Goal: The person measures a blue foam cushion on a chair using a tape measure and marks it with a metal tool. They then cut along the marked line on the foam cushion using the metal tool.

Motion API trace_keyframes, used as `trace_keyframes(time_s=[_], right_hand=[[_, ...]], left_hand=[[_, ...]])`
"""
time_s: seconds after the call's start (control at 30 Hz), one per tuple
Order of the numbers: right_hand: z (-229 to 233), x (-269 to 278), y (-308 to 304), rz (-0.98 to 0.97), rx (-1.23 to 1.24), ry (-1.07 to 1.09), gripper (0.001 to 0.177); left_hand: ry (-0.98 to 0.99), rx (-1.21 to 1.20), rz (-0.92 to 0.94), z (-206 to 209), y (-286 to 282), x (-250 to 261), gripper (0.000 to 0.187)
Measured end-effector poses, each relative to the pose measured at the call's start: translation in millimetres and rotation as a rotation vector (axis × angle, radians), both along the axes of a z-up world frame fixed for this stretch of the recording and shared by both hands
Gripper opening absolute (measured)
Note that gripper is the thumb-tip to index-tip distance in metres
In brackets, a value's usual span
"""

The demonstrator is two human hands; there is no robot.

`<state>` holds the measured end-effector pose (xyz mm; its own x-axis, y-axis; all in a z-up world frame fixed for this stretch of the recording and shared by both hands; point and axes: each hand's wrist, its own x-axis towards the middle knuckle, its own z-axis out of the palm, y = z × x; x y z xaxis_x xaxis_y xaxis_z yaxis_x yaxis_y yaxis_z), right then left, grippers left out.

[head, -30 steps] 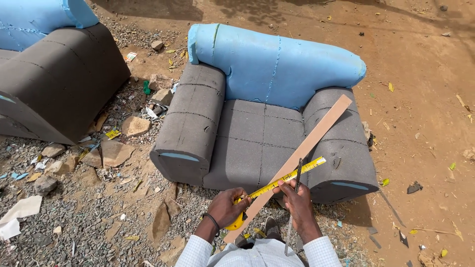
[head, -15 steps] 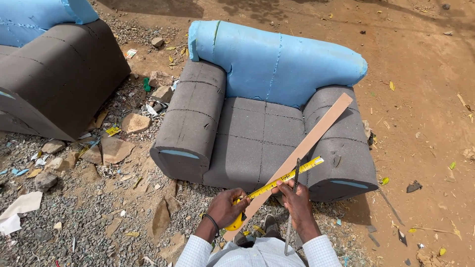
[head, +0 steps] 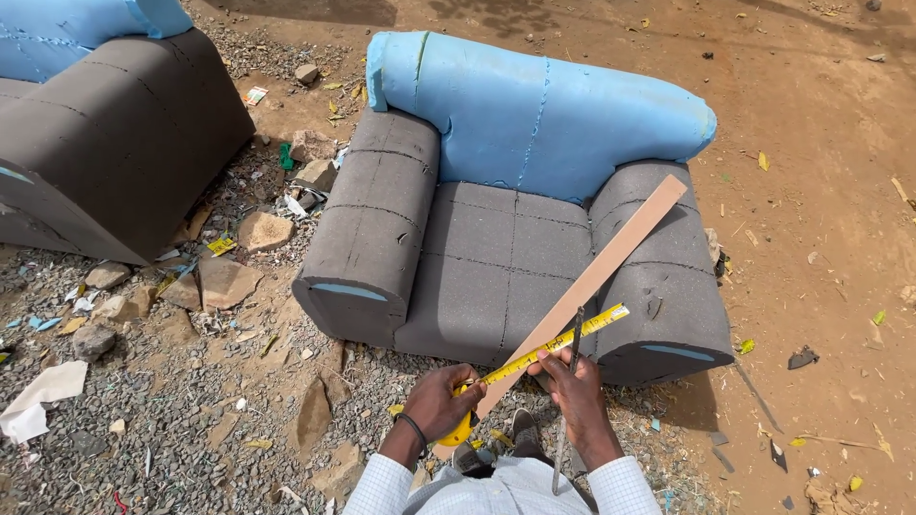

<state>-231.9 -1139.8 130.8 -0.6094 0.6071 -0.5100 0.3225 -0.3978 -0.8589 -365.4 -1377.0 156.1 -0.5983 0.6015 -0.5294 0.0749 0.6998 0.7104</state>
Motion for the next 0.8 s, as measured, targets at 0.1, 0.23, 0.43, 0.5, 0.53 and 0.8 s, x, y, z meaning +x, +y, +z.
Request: trace_keyframes(time_s=[0.1, 0.23, 0.43, 0.5, 0.53, 0.8], right_hand=[[-4.6, 1.2, 1.7, -0.003, 0.013, -0.015, 0.021], [7.0, 1.8, -0.8, -0.005, 0.007, -0.05, 0.022], [-0.5, 14.9, 0.7, -0.036, -0.019, -0.035, 0.022], [0.1, 21.4, 3.6, -0.013, -0.013, -0.07, 0.022], [-2.4, 25.2, 5.8, -0.011, -0.016, -0.067, 0.022], [-17.9, 44.2, 38.3, -0.081, -0.043, -0.12, 0.027]], left_hand=[[-0.024, 0.001, -0.003, 0.3, 1.2, 0.8, 0.033], [0.018, -0.022, -0.031, -4.7, 1.0, 2.8, 0.033], [-0.013, 0.011, -0.029, -18.6, 5.1, 10.2, 0.027], [-0.075, -0.01, -0.035, -17.4, 10.0, 14.4, 0.026], [-0.073, -0.013, -0.033, -15.3, 12.9, 17.0, 0.026], [-0.023, -0.059, -0.091, -24.0, 51.3, 30.2, 0.03]])
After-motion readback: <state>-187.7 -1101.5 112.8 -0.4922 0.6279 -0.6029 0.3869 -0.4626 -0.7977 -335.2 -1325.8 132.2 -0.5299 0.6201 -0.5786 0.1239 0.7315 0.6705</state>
